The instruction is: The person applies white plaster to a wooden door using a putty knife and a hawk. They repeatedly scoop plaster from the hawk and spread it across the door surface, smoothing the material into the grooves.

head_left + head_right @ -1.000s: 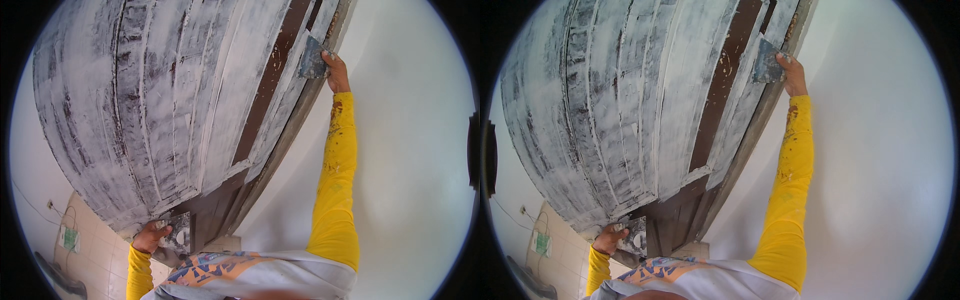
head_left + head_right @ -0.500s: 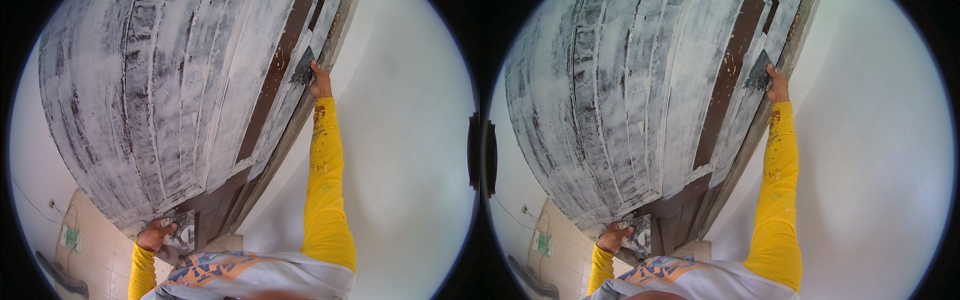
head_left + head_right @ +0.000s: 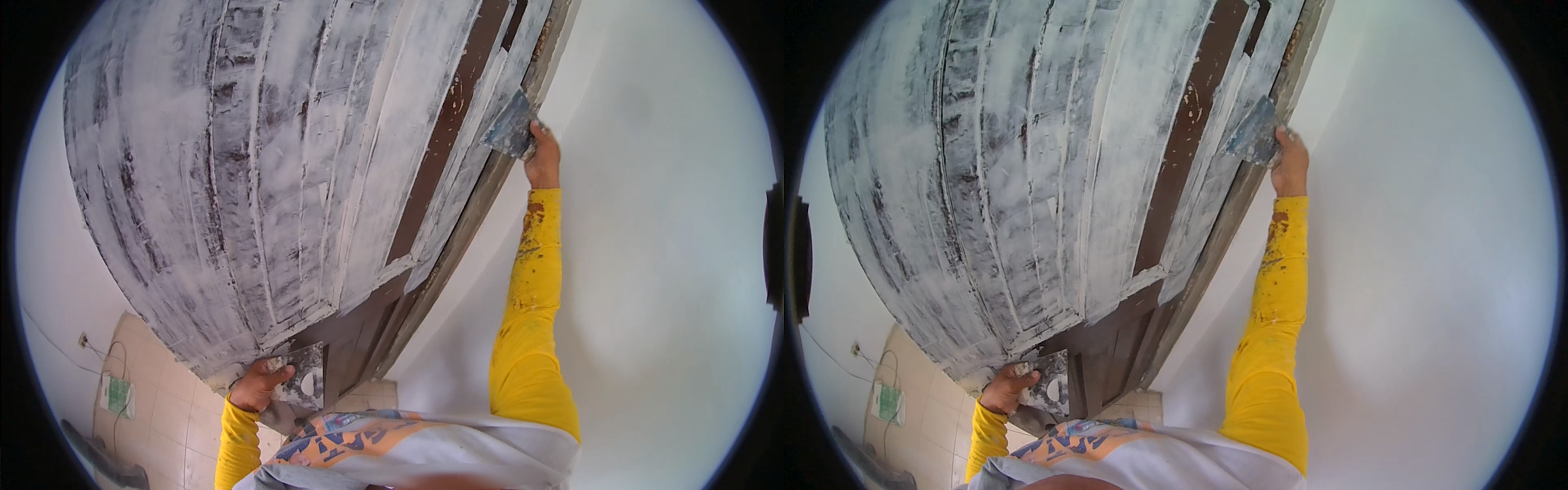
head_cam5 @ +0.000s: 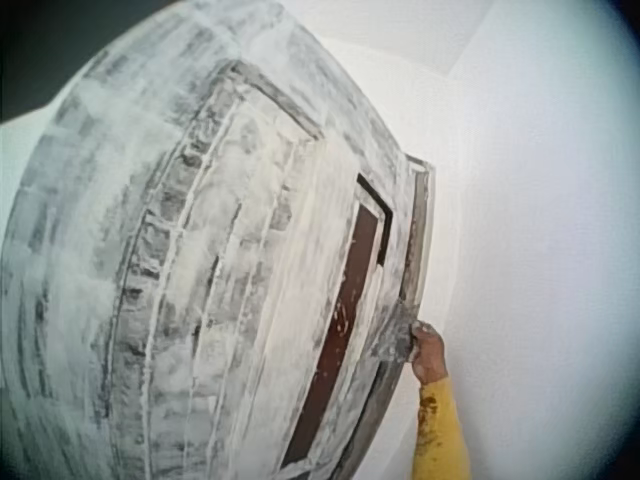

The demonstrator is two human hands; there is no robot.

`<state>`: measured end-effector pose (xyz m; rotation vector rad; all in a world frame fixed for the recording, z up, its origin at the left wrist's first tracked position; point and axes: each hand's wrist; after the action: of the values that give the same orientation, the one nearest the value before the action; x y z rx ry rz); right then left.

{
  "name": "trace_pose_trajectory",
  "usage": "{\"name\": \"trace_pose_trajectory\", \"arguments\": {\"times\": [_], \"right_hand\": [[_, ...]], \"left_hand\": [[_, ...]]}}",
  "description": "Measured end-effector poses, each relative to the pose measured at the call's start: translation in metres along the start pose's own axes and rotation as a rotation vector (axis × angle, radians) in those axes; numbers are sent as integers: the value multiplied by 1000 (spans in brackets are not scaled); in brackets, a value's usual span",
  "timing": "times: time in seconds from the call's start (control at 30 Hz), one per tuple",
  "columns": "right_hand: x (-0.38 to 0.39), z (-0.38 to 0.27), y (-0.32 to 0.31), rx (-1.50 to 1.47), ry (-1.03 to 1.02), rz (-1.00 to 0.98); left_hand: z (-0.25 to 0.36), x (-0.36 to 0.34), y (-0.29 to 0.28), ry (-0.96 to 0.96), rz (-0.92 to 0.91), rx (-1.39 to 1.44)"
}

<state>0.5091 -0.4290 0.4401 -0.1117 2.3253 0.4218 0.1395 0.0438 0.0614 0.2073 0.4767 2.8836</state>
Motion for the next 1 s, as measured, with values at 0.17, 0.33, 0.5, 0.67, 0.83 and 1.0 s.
{"name": "trace_pose_trajectory", "arguments": {"times": [0.17, 0.33, 0.5, 0.67, 0.83, 1.0], "right_hand": [[0, -66, 76, 363, -162, 24], [-31, -89, 97, 450, -158, 13], [-52, -82, 97, 612, -131, 94], [-41, -55, 87, 1002, -233, 190], [15, -12, 89, 1164, -293, 272], [69, 10, 71, 1115, -257, 177]], "left_hand": [[6, 3, 4, 74, -8, -79], [8, 0, 3, 89, -63, -76], [10, 1, 5, 103, -93, 32], [6, 0, -5, 92, -113, -47], [12, 3, -5, 102, -126, -79], [1, -3, -3, 143, -82, 4]]}}
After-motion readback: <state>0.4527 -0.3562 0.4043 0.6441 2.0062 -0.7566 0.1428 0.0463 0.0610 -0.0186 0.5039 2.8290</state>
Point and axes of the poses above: each hand's wrist, its own x-axis away from the middle knuckle, its own y-axis out of the palm, z = x × y, and after that the axes turned 4 degrees about -z, right-handed
